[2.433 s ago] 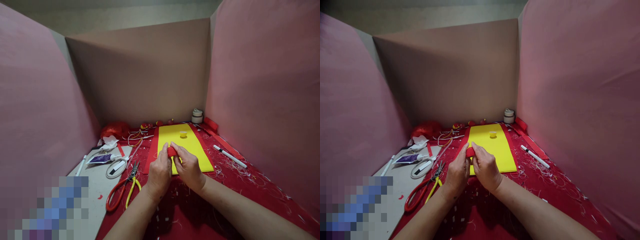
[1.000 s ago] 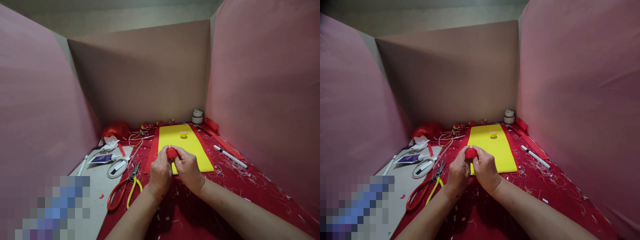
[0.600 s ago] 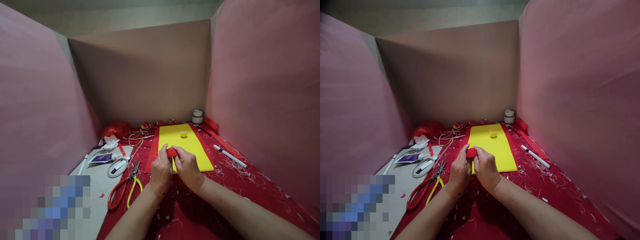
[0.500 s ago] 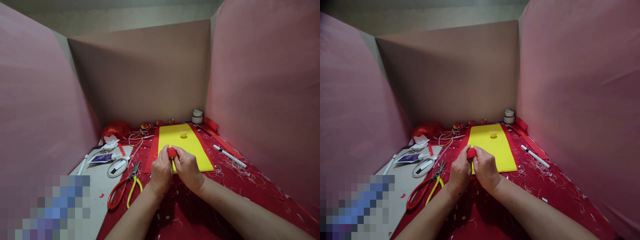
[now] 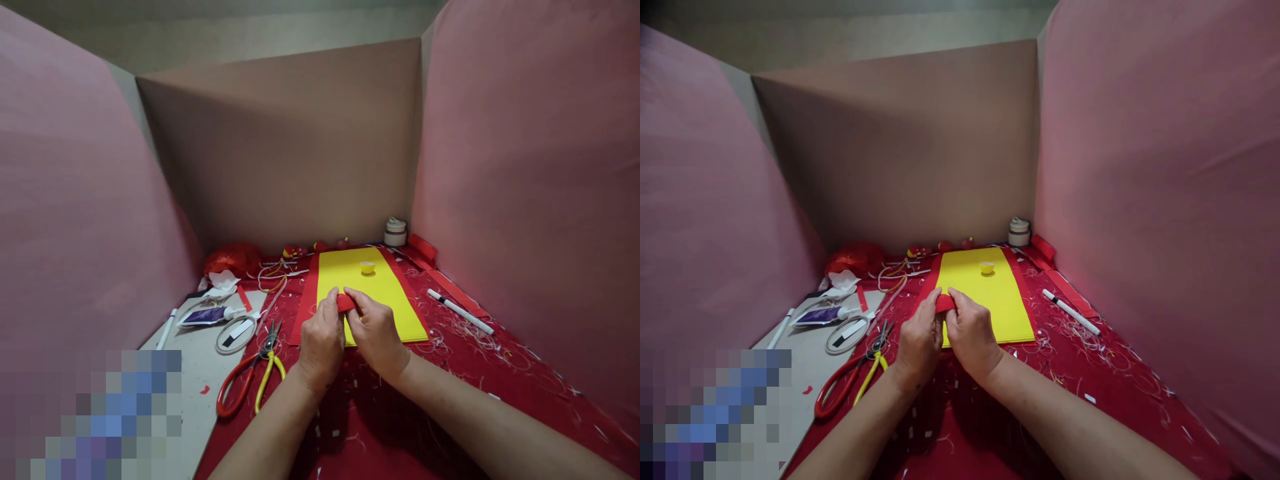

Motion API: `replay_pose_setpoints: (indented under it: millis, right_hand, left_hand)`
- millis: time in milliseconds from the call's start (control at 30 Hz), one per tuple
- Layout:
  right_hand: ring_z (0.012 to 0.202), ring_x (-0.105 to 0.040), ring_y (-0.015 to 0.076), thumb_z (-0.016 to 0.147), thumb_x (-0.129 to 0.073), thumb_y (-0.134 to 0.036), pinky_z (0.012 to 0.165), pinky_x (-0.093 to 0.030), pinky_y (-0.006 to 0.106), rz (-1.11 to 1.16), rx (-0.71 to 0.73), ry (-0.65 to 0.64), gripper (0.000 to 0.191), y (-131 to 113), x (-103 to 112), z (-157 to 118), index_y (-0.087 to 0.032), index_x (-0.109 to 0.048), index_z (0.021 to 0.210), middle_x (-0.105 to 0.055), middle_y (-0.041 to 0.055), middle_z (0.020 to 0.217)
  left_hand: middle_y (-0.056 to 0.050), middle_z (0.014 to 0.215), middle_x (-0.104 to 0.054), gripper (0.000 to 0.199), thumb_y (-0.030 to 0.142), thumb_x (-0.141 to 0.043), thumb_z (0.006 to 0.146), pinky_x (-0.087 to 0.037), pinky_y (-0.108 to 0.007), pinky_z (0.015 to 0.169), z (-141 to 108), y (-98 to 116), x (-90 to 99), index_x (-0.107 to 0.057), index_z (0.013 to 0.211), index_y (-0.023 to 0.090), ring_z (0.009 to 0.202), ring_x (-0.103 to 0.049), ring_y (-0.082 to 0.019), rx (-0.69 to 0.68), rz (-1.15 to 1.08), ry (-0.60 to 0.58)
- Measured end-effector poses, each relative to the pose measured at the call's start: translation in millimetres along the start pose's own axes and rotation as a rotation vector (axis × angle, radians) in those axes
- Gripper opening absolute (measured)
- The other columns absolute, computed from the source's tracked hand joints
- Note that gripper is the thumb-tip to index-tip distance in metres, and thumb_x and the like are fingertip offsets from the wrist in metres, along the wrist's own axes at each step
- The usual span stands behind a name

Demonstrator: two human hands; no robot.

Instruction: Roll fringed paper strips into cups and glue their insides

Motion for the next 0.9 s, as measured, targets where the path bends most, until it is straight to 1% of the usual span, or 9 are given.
replay_pose_setpoints:
  millis: [67,200,300,367,500,667,800,900]
  right_hand:
    - [0.072,-0.068,0.0197,0.078,-0.040,-0.009,0.067,-0.054,0.030,-0.012,0.002,-0.021,0.030,0.5,-1.5,0.1,-0.014,-0.065,0.095,-0.072,0.0102,0.083]
    - [0.075,-0.068,0.0222,0.079,-0.040,-0.009,0.070,-0.054,0.033,-0.060,0.057,-0.032,0.030,-1.2,-2.6,-0.8,-0.009,-0.065,0.096,-0.071,0.0142,0.085]
    - [0.075,-0.068,0.0201,0.078,-0.041,-0.009,0.070,-0.053,0.030,-0.011,0.014,-0.027,0.031,0.1,-2.2,-0.8,-0.011,-0.064,0.099,-0.071,0.0117,0.086]
    - [0.074,-0.068,0.0192,0.077,-0.041,-0.008,0.070,-0.053,0.029,-0.004,-0.004,-0.031,0.033,0.8,-2.4,-0.5,-0.013,-0.065,0.098,-0.072,0.0100,0.085]
    - [0.075,-0.068,0.0214,0.077,-0.040,-0.007,0.071,-0.054,0.032,-0.055,0.042,-0.020,0.033,-0.6,-1.9,0.0,-0.010,-0.065,0.099,-0.071,0.0126,0.086]
    - [0.074,-0.068,0.0205,0.076,-0.041,-0.007,0.069,-0.055,0.030,-0.033,0.035,-0.014,0.034,-0.1,-1.5,0.3,-0.011,-0.065,0.100,-0.072,0.0115,0.086]
    - [0.078,-0.068,0.0223,0.078,-0.038,-0.007,0.073,-0.055,0.033,-0.069,0.097,0.000,0.036,-2.1,-1.5,-0.8,-0.006,-0.064,0.103,-0.071,0.0158,0.088]
    - [0.083,-0.068,0.0228,0.078,-0.037,-0.008,0.076,-0.055,0.035,-0.057,0.089,0.021,0.037,-1.5,-1.8,-1.4,-0.005,-0.062,0.107,-0.070,0.0170,0.093]
  left_hand:
    - [-0.011,0.084,-0.068,0.030,0.011,-0.030,0.090,-0.053,-0.021,0.057,-0.5,-0.3,-1.4,-0.044,0.116,0.008,0.071,-0.067,-0.015,0.000,0.017,-0.014]
    - [-0.012,0.085,-0.068,0.029,0.010,-0.032,0.088,-0.053,-0.022,0.056,-1.0,-0.1,-3.1,-0.046,0.114,0.007,0.069,-0.067,-0.016,-0.008,0.019,-0.033]
    - [-0.011,0.082,-0.069,0.027,0.012,-0.033,0.089,-0.051,-0.021,0.053,-0.6,-1.1,-2.2,-0.050,0.109,0.008,0.065,-0.067,-0.015,0.008,-0.012,-0.024]
    - [-0.011,0.083,-0.070,0.028,0.012,-0.034,0.088,-0.051,-0.020,0.054,-0.3,-1.4,-2.2,-0.050,0.110,0.009,0.065,-0.067,-0.015,0.023,-0.015,-0.036]
    - [-0.012,0.094,-0.070,0.033,0.007,-0.036,0.083,-0.053,-0.021,0.059,0.1,-3.6,-3.8,-0.051,0.112,0.009,0.070,-0.068,-0.016,0.107,-0.034,-0.106]
    - [-0.008,0.095,-0.071,0.040,0.002,-0.036,0.076,-0.054,-0.022,0.065,-0.3,-6.9,-4.3,-0.054,0.110,0.013,0.076,-0.068,-0.016,0.183,-0.167,-0.118]
    - [-0.012,0.098,-0.069,0.040,0.003,-0.037,0.076,-0.054,-0.025,0.066,-1.0,-6.7,-6.7,-0.053,0.112,0.011,0.078,-0.068,-0.018,0.225,-0.199,-0.127]
    - [-0.010,0.095,-0.070,0.040,0.002,-0.038,0.077,-0.053,-0.025,0.064,-1.4,-7.1,-8.1,-0.054,0.112,0.013,0.074,-0.068,-0.018,0.283,-0.230,-0.155]
Point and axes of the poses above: each hand's wrist, its own z-axis towards the middle knuckle, its own x-axis out of the back of the hand, y = z × x, the point moved 5 cm from there along z, towards the middle knuckle
